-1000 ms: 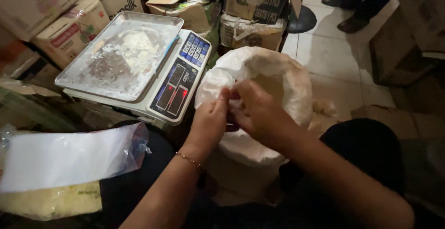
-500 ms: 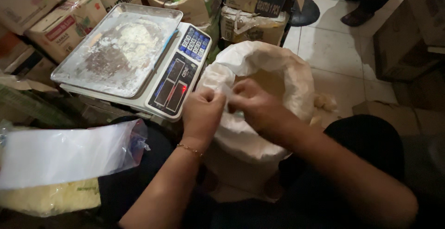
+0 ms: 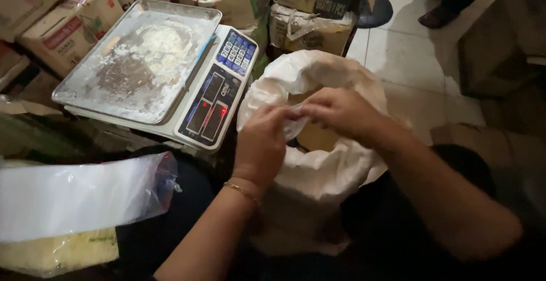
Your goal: The person scoops a white powder from a large sack into small plastic bags and places them on a digital scale to measure the weight. The person repeats this process multiple times, adjusting the amount of powder as needed.
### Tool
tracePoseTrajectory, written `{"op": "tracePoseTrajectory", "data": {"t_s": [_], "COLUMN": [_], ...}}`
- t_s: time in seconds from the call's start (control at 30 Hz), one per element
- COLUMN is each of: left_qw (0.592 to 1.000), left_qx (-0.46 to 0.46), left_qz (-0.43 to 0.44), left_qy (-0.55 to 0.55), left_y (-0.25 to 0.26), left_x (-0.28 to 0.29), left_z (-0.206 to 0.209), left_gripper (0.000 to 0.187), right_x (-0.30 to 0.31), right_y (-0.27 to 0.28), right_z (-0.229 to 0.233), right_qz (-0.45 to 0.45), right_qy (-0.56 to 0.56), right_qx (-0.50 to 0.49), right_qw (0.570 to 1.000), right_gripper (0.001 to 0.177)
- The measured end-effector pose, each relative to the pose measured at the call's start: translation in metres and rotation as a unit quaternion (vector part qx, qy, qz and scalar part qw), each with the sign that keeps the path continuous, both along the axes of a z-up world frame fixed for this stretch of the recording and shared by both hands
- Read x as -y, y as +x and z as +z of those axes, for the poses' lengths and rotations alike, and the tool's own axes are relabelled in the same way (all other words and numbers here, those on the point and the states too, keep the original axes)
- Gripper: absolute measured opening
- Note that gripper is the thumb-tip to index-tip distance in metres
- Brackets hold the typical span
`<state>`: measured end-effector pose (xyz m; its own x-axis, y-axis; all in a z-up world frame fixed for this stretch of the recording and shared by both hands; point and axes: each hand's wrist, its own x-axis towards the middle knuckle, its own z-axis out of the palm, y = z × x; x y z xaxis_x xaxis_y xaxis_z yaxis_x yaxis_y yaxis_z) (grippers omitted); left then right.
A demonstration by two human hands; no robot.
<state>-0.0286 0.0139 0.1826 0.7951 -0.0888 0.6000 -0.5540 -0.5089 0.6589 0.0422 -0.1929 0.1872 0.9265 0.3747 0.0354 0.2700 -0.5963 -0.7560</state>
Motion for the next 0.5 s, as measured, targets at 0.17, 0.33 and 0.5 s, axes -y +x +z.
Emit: {"op": "tracePoseTrajectory", "data": {"t_s": [0.17,0.33,0.5], "left_qw": [0.990,0.970,0.964], "left_qx": [-0.107,-0.204,-0.239], "left_qz": [0.049,0.027,-0.002], "left_qy": [-0.074,-0.133,-0.119], "left_y": [0.015,0.020,0.021], "left_x": [-0.018,-0.025,-0.017], "left_z": [-0.011,-0.023,-0.029], "left_gripper": [0.041,0.047,0.045], "right_x": [0.029,0.010,-0.028], "right_y": [0.057,0.118,0.167], "right_z": [-0.043,-0.143,-0.214], "right_qz": [-0.111,-0.064,0.004], "right_qy": [0.009,-0.155,-0.181], "right_qx": [-0.144,-0.173,-0.179], "right_qw": [0.983,0.971,0.967], "right_gripper": [0.029,0.027,0.026]}}
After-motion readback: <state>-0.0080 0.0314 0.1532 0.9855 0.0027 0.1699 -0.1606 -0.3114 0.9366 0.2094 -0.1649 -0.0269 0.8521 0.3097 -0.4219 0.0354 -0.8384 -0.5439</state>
